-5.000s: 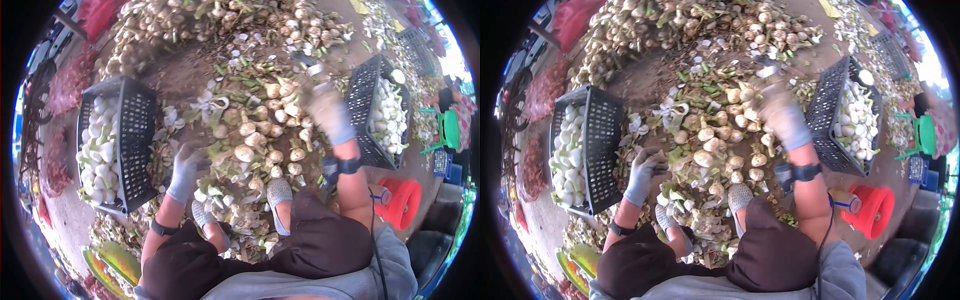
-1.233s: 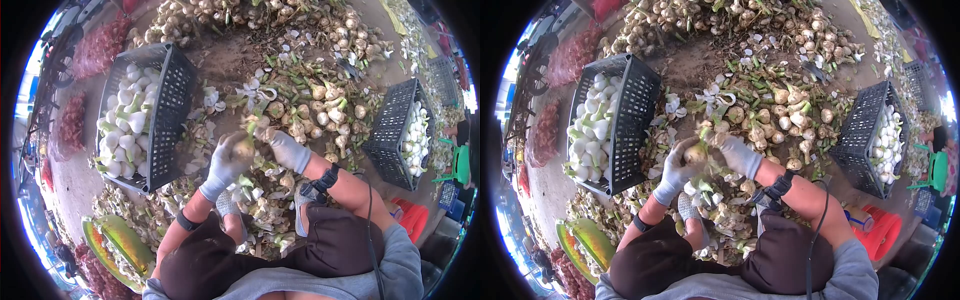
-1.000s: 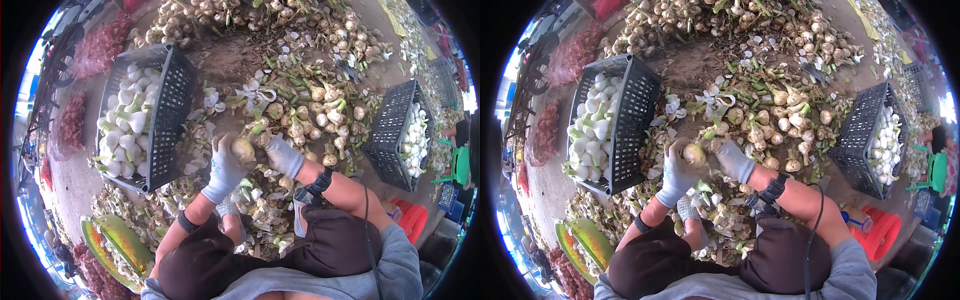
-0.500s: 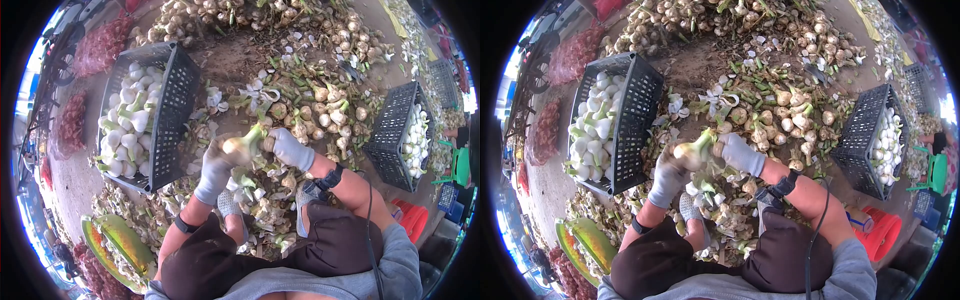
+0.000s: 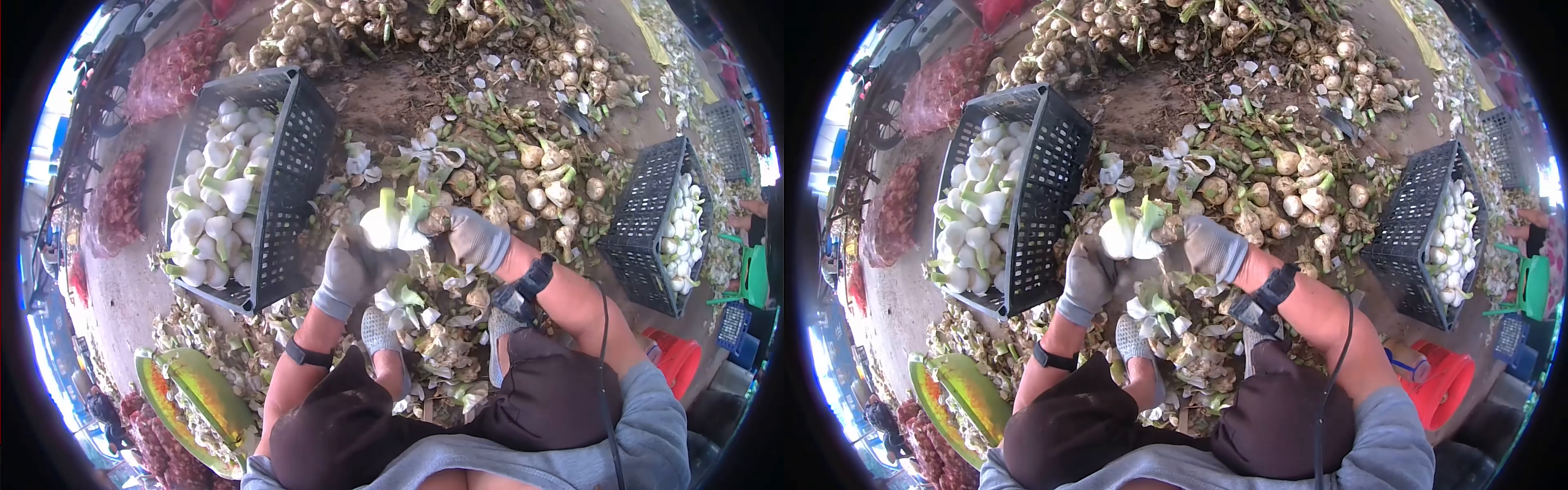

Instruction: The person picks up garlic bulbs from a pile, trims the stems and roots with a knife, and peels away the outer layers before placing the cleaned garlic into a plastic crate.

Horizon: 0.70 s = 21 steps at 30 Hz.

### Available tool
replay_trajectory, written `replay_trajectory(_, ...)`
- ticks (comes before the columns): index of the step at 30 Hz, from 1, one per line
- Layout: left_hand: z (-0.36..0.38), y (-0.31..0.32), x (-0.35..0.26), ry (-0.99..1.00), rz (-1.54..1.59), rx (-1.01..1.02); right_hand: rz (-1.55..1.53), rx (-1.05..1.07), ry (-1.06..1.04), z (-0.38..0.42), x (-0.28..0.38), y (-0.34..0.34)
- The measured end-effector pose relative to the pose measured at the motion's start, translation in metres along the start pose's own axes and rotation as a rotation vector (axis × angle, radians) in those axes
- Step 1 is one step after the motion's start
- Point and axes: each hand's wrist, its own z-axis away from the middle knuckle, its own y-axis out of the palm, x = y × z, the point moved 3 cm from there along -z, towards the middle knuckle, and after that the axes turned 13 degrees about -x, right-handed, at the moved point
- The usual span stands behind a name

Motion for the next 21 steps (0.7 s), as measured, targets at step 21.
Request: replay_trajectory(21,0.014,0.000,-0.021,0.574,-0.536,-0.086,0.104,-0.145,-0.145,-0.011,0.013,0.030)
